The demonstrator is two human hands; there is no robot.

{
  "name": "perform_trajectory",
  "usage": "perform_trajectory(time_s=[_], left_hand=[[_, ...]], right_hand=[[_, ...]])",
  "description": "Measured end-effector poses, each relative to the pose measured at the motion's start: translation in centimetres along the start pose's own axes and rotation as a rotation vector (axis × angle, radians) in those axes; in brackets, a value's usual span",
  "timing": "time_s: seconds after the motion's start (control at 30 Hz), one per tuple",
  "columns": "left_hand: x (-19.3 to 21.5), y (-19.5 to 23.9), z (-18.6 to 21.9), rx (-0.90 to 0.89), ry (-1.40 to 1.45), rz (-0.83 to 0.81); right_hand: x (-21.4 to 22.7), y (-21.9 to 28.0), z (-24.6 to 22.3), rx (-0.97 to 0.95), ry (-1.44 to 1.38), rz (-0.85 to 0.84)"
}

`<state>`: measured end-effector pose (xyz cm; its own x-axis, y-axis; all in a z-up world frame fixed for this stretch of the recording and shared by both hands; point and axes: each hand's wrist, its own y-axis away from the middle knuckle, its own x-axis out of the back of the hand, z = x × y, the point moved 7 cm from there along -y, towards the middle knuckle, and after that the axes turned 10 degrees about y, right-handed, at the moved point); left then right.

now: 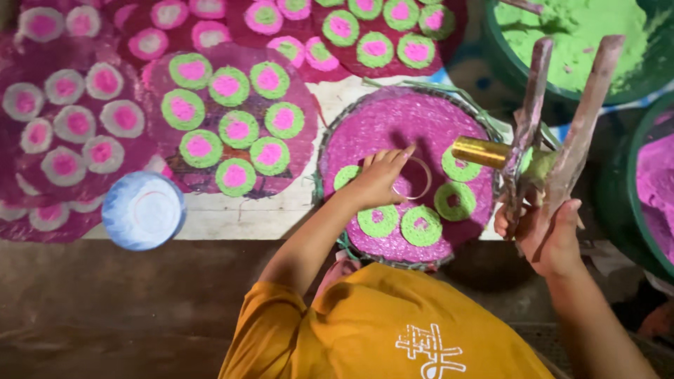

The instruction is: The person assembles colorful snacks by placing green dough rings onto pink bases using a manual mold tool and then scooping more dough from bowls.

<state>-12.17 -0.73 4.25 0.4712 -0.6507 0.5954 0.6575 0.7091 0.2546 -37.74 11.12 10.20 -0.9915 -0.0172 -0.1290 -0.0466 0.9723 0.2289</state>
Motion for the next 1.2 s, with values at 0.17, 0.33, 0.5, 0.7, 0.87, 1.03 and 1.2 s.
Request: perform_trajectory(time_s=[0.17,0.33,0.5,0.7,0.87,1.03,1.2], left_hand=[[-1.2,-0.6,-0.7,0.033,0.003,-0.021],[1.5,-1.1,2.8,-0.354,1.085,0.050],[3.0,-1.4,4.4,-0.696,2.256,-0.007],[3.5,-2.5,0.8,-0.800,2.385,0.301],[4.4,-1.7,-2.4,-0.869,2.342,0.318],[2.3,-2.4,-3.8,-0.766,2.408,0.445],[0.6,-4.6,-3.4,-0.701,2.450,0.504]], right_hand=[[1.9,1.7,1.4,-0.021,0.087,0.003],[0.6,-0.2,1.6,-0.151,0.285,-0.198],[-1.3,-2.3,2.5,-0.611,0.533,-0.601],[-2.3,-6.8,-0.8,-0.605,1.112,-0.399],[-6.5,-7.6,-1.8,-0.437,1.243,-0.412],[-6.7,-7.5,-2.2,-0.431,1.306,-0.453],[-5.0,-7.9,-3.3,-0.332,1.454,-0.398]])
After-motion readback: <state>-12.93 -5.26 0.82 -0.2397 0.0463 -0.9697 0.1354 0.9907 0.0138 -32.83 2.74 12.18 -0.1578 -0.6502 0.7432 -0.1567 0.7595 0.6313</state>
